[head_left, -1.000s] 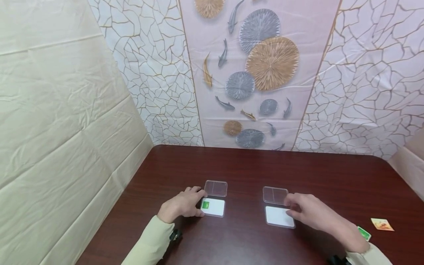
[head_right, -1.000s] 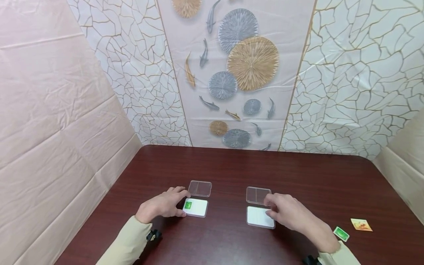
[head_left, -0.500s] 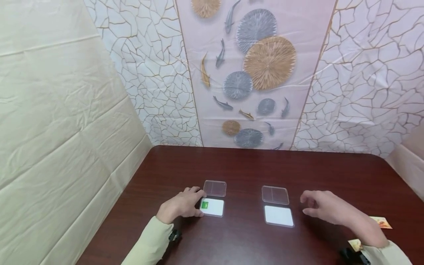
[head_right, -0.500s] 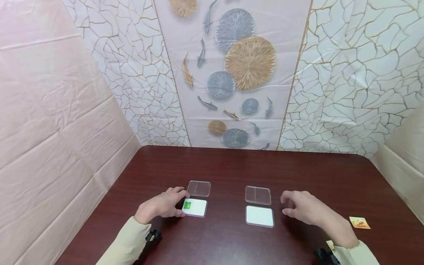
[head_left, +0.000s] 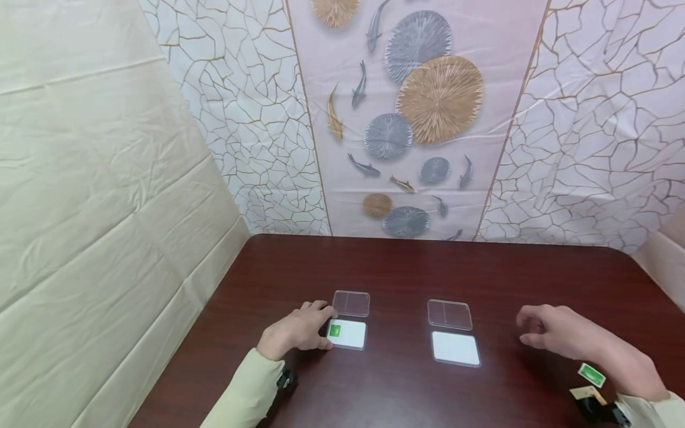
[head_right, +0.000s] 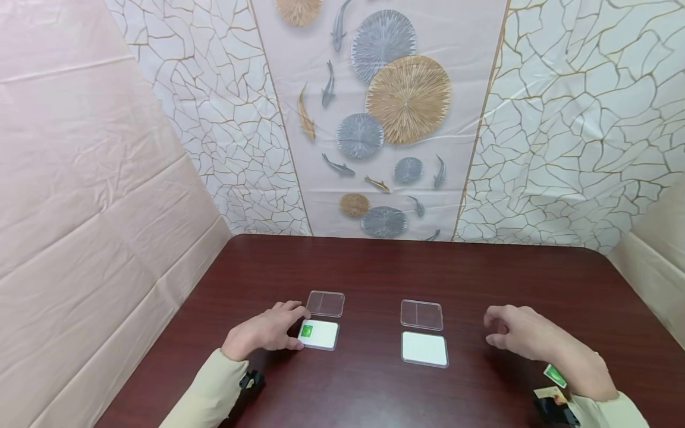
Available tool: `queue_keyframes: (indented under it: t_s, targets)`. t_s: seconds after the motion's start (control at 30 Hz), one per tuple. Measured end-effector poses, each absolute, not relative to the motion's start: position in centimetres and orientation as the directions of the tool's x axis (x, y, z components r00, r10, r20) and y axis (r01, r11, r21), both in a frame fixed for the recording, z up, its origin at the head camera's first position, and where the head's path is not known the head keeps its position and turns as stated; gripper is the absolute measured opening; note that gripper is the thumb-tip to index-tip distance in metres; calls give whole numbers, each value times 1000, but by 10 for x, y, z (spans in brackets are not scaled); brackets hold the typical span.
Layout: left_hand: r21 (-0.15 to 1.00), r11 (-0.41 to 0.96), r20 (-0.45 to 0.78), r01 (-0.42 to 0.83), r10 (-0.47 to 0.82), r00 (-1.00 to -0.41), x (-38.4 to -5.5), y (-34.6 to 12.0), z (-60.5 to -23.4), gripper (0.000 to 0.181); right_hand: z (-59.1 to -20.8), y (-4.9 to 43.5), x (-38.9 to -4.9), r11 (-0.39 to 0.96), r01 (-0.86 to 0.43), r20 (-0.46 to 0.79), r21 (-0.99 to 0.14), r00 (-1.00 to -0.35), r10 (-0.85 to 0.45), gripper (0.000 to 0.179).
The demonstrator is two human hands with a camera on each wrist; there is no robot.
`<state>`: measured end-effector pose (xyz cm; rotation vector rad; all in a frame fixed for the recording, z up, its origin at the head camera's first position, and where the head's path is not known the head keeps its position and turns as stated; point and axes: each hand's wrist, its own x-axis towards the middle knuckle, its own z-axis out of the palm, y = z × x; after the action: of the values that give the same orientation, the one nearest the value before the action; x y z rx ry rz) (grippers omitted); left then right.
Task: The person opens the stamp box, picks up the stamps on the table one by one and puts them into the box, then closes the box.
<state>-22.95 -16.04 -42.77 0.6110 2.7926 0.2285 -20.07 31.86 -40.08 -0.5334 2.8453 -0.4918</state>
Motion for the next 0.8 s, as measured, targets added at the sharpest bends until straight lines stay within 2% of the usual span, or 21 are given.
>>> queue_keyframes:
  t_s: [0.5,0.8]
  targets:
    - [212,894,-225,395,438,-870,-228,-162,-427,55,-415,352,-195,888,-280,-249,-365,-890,-383,19]
    - [210,884,-212,418,458,-863,-229,-157,-429,53,-425,370,-191,934,-151,-409,-324,-868,-282,19]
